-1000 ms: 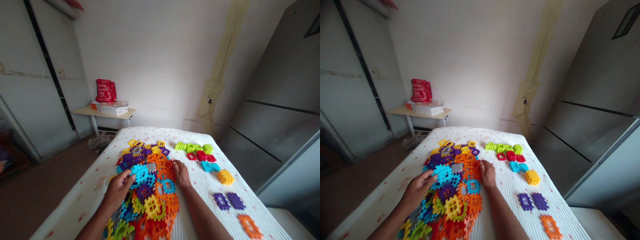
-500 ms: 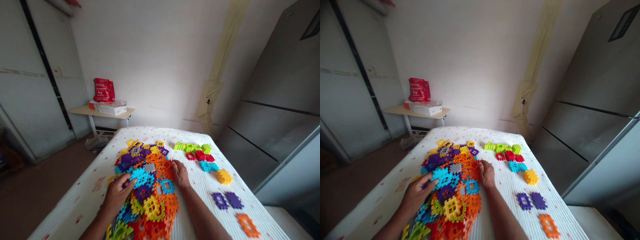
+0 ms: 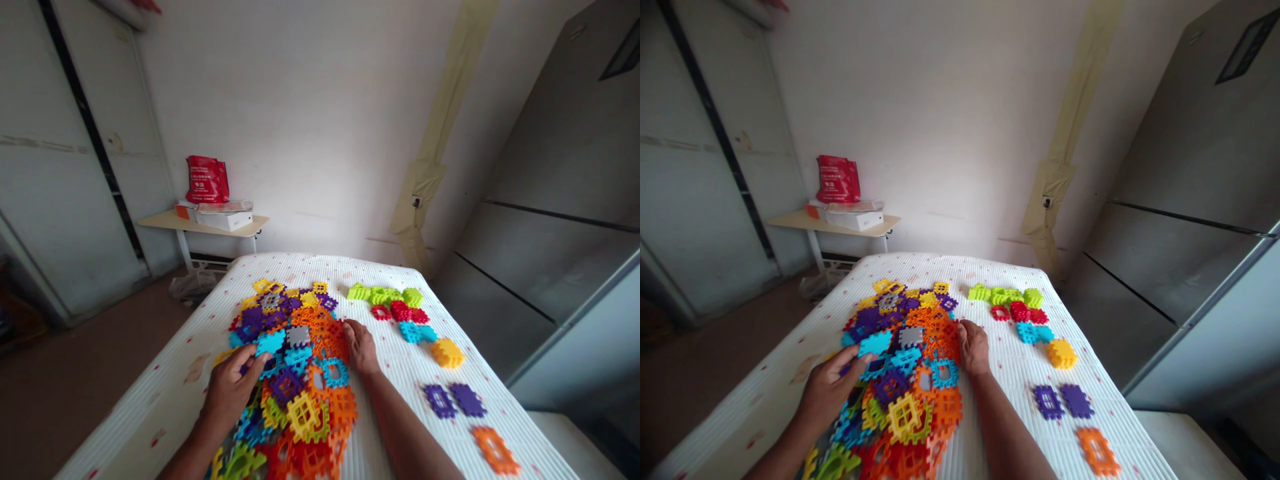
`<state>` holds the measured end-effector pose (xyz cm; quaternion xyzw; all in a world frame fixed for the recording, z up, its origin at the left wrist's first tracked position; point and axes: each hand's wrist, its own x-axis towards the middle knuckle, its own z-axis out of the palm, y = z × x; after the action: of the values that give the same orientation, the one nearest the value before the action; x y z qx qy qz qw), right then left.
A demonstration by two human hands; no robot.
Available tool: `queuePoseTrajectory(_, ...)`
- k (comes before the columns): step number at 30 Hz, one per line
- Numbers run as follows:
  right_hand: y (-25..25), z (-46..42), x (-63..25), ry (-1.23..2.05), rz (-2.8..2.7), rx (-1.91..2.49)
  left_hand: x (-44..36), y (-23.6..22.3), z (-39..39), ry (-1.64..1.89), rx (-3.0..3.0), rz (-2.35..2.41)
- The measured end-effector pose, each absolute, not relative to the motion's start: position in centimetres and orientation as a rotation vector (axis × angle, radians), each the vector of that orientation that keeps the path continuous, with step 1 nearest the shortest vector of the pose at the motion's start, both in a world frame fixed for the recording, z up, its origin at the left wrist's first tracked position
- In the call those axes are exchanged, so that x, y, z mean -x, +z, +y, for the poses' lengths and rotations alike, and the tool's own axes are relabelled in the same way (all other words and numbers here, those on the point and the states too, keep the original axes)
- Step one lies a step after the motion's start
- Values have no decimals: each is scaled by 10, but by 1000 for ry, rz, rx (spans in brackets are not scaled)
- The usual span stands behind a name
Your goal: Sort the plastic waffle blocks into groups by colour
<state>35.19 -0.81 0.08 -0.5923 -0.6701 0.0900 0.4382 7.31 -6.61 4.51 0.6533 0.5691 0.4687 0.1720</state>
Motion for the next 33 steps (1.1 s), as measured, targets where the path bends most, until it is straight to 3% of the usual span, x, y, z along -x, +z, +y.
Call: queuePoseTrajectory(33, 0, -9, -351, 254, -1644, 1482, -72, 38, -66, 1271, -1722, 1449)
